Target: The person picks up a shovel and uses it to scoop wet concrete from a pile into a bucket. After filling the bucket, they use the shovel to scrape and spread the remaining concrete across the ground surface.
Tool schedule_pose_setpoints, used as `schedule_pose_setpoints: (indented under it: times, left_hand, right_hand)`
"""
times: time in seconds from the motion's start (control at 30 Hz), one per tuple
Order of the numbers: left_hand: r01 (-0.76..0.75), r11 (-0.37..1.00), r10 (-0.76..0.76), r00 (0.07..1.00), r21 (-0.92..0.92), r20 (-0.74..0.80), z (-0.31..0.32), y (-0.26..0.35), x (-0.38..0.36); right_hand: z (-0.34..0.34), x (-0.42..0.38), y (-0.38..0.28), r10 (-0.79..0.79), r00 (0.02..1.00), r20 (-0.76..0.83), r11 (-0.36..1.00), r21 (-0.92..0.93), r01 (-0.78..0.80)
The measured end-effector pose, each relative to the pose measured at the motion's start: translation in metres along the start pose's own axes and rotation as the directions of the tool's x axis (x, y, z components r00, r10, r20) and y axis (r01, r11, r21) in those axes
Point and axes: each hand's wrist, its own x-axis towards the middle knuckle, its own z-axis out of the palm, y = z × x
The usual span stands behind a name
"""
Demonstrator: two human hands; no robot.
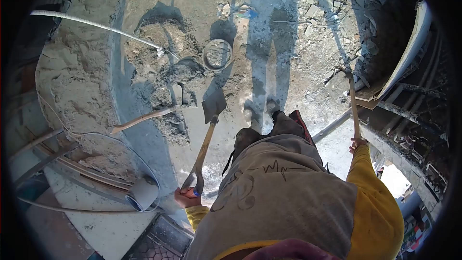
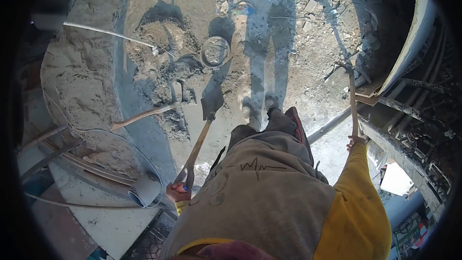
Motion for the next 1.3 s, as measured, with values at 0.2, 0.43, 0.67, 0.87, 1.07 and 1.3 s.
schedule_pose_setpoints:
  times: [0.2,0.43,0.67,0.87,1.07,1.3]
  left_hand:
    - [0.003,0.999,-0.003,1.000,0.044,0.010,-0.002,0.013,0.014]
    - [-0.012,1.000,0.012,0.998,-0.002,0.066,0.011,0.040,0.034]
    - [-0.086,0.996,0.090,0.984,-0.033,0.155,0.053,0.061,0.023]
    - [-0.116,0.991,0.127,0.972,-0.067,0.198,0.058,0.067,0.024]
    - [-0.132,0.966,0.152,0.986,-0.223,0.073,0.068,0.061,0.017]
    - [-0.144,0.968,0.130,0.988,-0.203,-0.082,0.103,0.069,0.007]
  right_hand:
    - [0.019,-0.093,-0.022,-0.176,0.834,-0.524,0.887,-0.452,-0.097]
    - [0.116,-0.215,-0.145,-0.910,0.174,-0.376,0.348,-0.465,0.814]
    - [0.300,-0.476,-0.183,-0.662,-0.591,0.462,-0.636,0.073,0.769]
    - [0.382,-0.533,-0.318,-0.290,-0.762,0.579,-0.935,-0.342,0.096]
    - [0.365,-0.462,-0.491,-0.504,0.666,0.549,-0.533,-0.805,0.260]
    - [0.370,-0.388,-0.524,-0.608,0.119,0.785,-0.495,-0.492,0.716]
